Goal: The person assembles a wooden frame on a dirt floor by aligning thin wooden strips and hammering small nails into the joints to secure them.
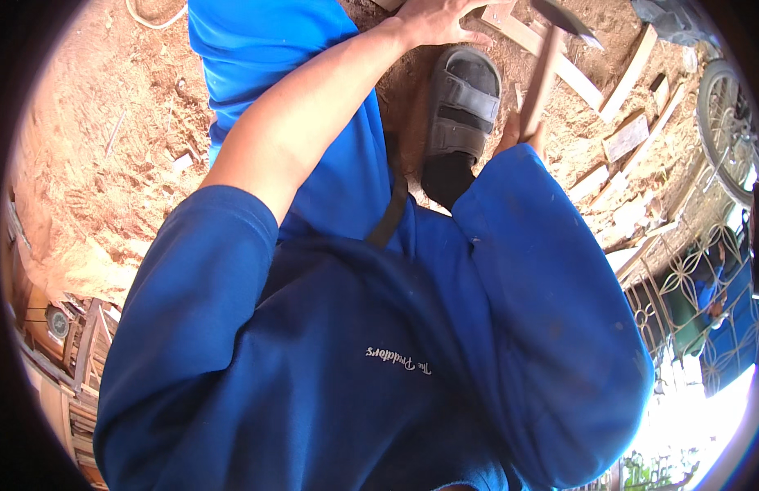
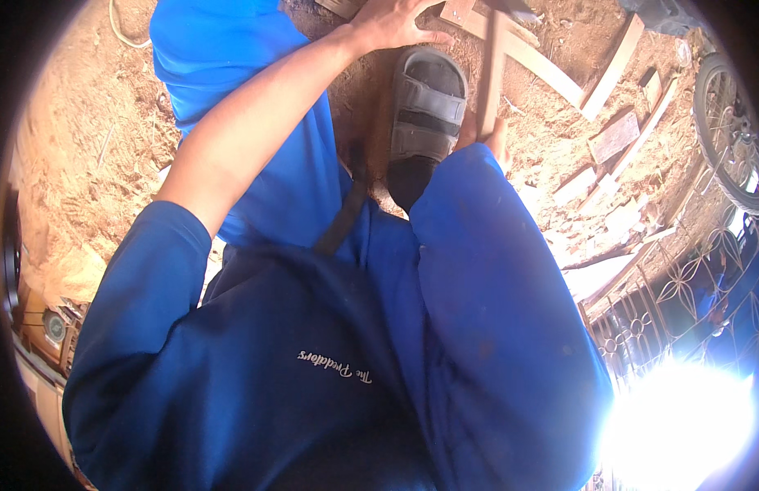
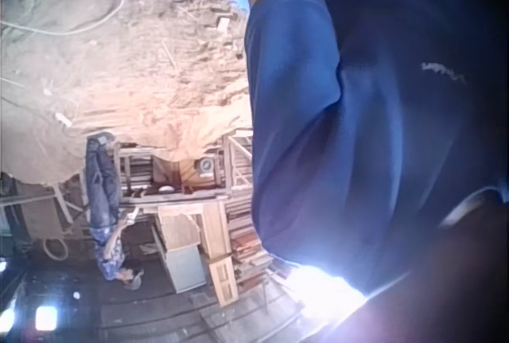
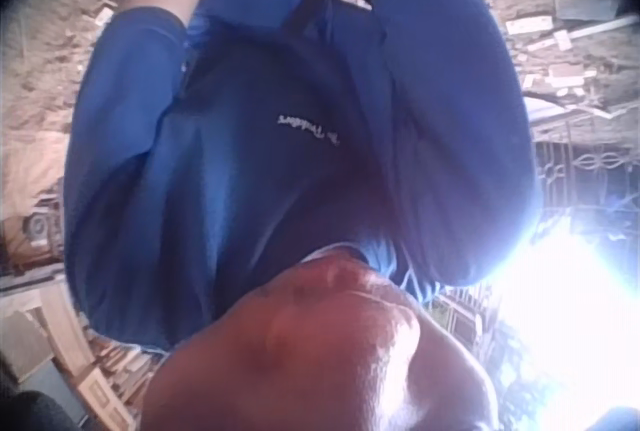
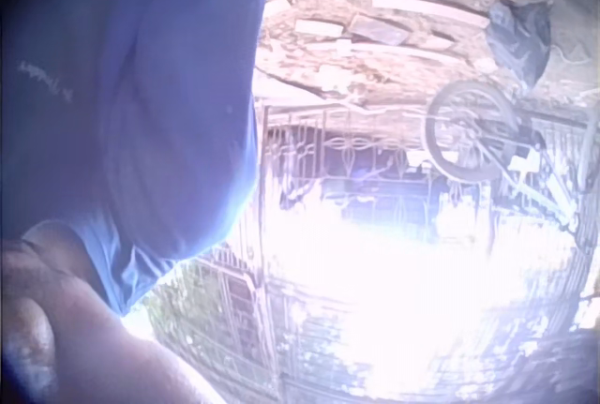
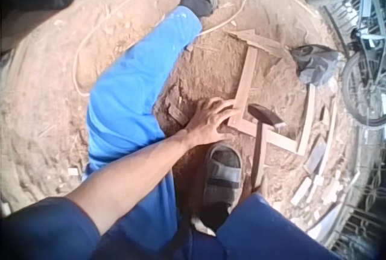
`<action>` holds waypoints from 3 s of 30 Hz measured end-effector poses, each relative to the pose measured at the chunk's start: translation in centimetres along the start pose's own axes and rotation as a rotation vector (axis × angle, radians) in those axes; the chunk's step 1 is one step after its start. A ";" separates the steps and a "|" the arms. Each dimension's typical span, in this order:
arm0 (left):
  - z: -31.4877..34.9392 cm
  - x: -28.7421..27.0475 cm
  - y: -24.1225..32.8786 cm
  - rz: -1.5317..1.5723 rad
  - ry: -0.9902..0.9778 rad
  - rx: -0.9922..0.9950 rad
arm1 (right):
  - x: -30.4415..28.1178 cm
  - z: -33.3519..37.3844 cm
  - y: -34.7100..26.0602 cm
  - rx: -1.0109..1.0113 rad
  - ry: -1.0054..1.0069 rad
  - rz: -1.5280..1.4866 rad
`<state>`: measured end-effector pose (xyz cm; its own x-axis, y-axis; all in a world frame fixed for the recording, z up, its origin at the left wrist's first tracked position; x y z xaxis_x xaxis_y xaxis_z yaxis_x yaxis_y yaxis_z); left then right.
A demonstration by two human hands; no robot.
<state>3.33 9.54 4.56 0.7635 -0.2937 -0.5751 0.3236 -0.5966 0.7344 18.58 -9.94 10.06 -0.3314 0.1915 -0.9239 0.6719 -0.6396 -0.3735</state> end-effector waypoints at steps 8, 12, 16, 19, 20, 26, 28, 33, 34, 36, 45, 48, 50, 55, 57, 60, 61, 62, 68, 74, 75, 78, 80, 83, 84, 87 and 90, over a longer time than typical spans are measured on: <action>-0.5 -0.1 -0.7 -0.005 -0.023 -0.063 | 5.4 -0.1 4.3 -0.017 -0.189 0.085; 0.7 0.1 0.4 -0.060 -0.030 -0.039 | 4.5 0.8 5.2 0.013 -0.150 -0.013; -0.7 1.4 0.9 -0.059 -0.048 -0.029 | 5.6 0.8 7.1 -0.002 -0.125 0.272; -0.4 1.0 -0.2 -0.109 -0.079 -0.089 | 6.4 0.5 5.4 0.019 -0.271 0.294; -0.4 0.8 -0.1 -0.122 -0.062 -0.085 | 6.3 0.6 5.4 0.055 -0.319 0.199; -1.0 1.2 -0.1 -0.141 0.011 -0.114 | 5.0 1.7 8.8 0.301 -0.263 -0.228; -1.2 1.2 -0.1 -0.128 0.025 -0.118 | 5.0 2.1 9.9 0.342 -0.259 -0.285; -2.5 -0.3 1.1 0.043 0.111 -0.209 | 5.1 2.5 11.7 0.391 -0.244 -0.369; -3.1 -0.3 1.1 0.128 0.139 -0.189 | 5.0 2.3 12.0 0.394 -0.241 -0.363; -3.3 -0.3 0.4 0.287 0.201 -0.159 | 4.5 2.2 11.6 0.399 -0.248 -0.338; -2.2 4.9 -3.9 1.110 -0.136 -0.754 | 2.6 1.6 9.9 0.375 -0.264 -0.282; -0.9 5.9 -3.4 1.129 -0.289 -0.950 | 2.3 1.3 9.7 0.336 -0.242 -0.259; -0.5 6.4 -3.3 1.057 -0.396 -0.980 | 2.6 1.3 10.4 0.340 -0.200 -0.268; 0.5 7.3 -3.2 1.022 -0.505 -0.987 | 3.6 1.0 11.6 0.368 -0.211 -0.380; 0.4 7.0 -2.5 1.021 -0.508 -0.972 | 3.7 1.0 11.6 0.378 -0.202 -0.396; -0.3 5.7 -1.7 0.898 -0.531 -0.912 | 3.7 1.2 11.9 0.393 -0.190 -0.395; -0.4 5.7 -1.8 0.871 -0.530 -0.897 | 3.7 1.2 12.0 0.388 -0.189 -0.386; -0.5 5.6 -2.0 0.842 -0.527 -0.882 | 3.6 1.2 12.0 0.382 -0.190 -0.378; -1.6 4.1 -1.1 0.855 -0.493 -0.837 | 3.3 1.0 11.4 0.394 -0.225 -0.341; -2.3 4.0 -0.4 0.999 -0.559 -0.738 | 3.4 0.8 11.3 0.391 -0.227 -0.370; -2.4 4.1 -0.3 1.034 -0.575 -0.734 | 3.4 0.7 11.3 0.392 -0.228 -0.382; -3.1 3.9 -0.6 1.135 -0.494 -0.715 | 3.3 0.6 10.8 0.386 -0.240 -0.414; -2.9 2.8 -0.8 1.163 -0.417 -0.776 | 2.6 0.7 9.6 0.363 -0.260 -0.429; -2.9 2.2 -2.1 1.265 -0.409 -0.787 | 1.9 0.3 8.4 0.310 -0.256 -0.460; -3.2 1.4 -1.9 1.321 -0.366 -0.793 | 1.2 0.0 7.7 0.292 -0.258 -0.422; -4.4 -1.6 -0.8 1.479 -0.187 -0.849 | 0.9 -0.1 7.9 0.340 -0.238 -0.486; -4.7 -2.2 -2.3 1.492 -0.206 -0.811 | 0.5 0.1 9.5 0.380 -0.206 -0.461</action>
<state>3.54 15.05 5.79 0.5867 -0.3256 0.7415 -0.3203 0.7477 0.5817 24.78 -15.99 6.10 -0.6765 0.3876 -0.6262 0.1598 -0.7528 -0.6386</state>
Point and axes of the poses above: each hand's wrist, its own z-axis away from the middle knuckle, its own x-axis out of the palm, y = z × x, the point moved 10 cm from there along -z, towards the middle knuckle, and after that the axes turned 6 degrees about z, right-handed, at the moved point
